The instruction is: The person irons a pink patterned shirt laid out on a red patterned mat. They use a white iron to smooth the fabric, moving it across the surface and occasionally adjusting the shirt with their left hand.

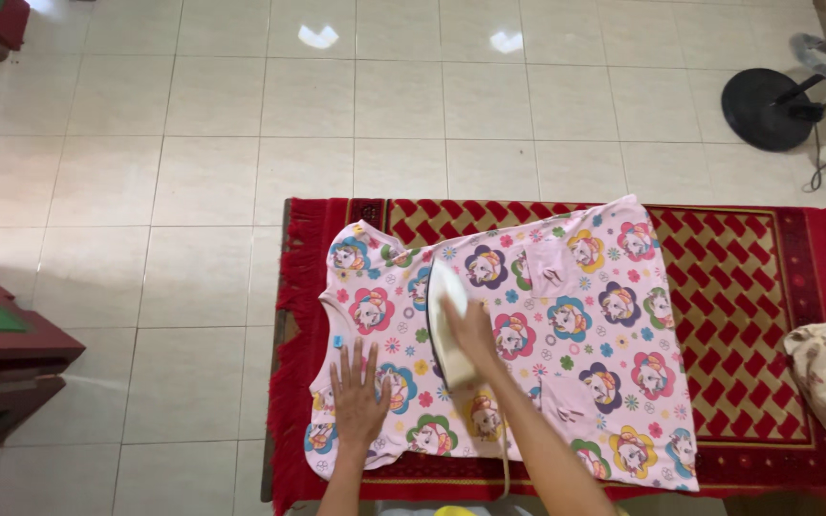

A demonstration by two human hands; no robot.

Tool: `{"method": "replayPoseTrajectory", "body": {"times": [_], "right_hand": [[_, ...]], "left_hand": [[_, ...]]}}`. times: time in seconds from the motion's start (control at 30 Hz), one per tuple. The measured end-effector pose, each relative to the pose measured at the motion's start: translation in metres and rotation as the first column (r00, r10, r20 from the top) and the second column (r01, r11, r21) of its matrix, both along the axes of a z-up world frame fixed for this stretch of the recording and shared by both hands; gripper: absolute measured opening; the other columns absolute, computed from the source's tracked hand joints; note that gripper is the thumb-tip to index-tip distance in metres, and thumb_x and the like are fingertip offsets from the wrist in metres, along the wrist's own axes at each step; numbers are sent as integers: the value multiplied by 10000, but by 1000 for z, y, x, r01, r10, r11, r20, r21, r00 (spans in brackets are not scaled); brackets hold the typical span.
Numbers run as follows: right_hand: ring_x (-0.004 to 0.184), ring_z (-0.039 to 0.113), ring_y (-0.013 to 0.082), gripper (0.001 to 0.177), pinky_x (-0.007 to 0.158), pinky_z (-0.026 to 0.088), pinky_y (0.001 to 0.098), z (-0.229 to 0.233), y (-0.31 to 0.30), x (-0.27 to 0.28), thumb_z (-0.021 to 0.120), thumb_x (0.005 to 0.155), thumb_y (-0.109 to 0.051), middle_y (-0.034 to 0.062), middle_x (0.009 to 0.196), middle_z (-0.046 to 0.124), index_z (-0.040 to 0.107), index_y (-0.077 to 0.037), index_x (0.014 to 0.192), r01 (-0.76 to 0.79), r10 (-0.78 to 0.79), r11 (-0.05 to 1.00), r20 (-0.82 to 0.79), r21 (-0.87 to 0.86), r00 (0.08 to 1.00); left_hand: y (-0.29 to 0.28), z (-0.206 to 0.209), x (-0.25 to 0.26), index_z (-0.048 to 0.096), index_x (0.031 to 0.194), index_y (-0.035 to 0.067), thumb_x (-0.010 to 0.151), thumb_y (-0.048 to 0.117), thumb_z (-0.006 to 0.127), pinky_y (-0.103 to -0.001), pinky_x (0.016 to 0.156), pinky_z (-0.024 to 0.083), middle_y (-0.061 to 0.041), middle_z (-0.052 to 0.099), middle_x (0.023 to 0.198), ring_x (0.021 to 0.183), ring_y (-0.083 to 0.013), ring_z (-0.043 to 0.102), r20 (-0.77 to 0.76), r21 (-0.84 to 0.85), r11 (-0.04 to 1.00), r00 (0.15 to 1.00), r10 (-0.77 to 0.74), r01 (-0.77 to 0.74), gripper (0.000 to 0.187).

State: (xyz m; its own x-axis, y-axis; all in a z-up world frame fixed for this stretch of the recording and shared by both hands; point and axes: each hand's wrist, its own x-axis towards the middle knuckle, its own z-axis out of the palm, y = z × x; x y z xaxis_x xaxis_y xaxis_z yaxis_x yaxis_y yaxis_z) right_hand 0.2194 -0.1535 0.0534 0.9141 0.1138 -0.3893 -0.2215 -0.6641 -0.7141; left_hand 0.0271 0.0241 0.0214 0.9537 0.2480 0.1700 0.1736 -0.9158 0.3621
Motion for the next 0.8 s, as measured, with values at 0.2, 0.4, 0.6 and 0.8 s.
{"method": "replayPoseTrajectory", "body": {"times": [0.2, 0.4, 0.6, 0.8], "right_hand": [[495, 621, 223, 633, 473, 469, 375, -10, 46, 94, 625, 952, -523, 157, 641, 668, 740, 91, 848, 58, -53, 991, -43, 117, 998], [593, 752, 246, 622, 517, 596, 363, 1, 10, -14, 618, 908, -579, 158, 731, 742, 695, 38, 934, -113, 109, 994, -171, -13, 979], [684, 770, 291, 565, 645, 584, 406, 18, 14, -78, 626, 920, -484, 227, 789, 763, 735, 62, 1016, -218, 220, 975, -77, 33, 972], [701, 763, 327, 609, 661, 594, 420, 5, 114, 16, 611, 915, -511, 226, 867, 748, 731, 63, 1077, -332, 333, 939, 4, 89, 943]], "left_hand": [[-1, -4, 1, 334, 1569, 201, 953, 330, 514, -527, 1248, 149, -93, 258, 1651, 1535, -314, 197, -24, 14, 999, 999, 31, -30, 654], [0, -6, -2, 336, 1571, 160, 934, 251, 504, -509, 1257, 169, -98, 276, 1649, 1532, -306, 224, -59, 67, 997, 998, 29, -25, 665], [0, -5, -1, 314, 1562, 45, 921, 232, 517, -496, 1252, 176, -158, 277, 1638, 1522, -295, 249, -29, -17, 998, 997, 67, -68, 698], [2, -3, 1, 348, 1544, 42, 905, 217, 531, -501, 1239, 210, -182, 289, 1622, 1508, -311, 277, 9, -40, 995, 996, 86, -86, 687]]}}
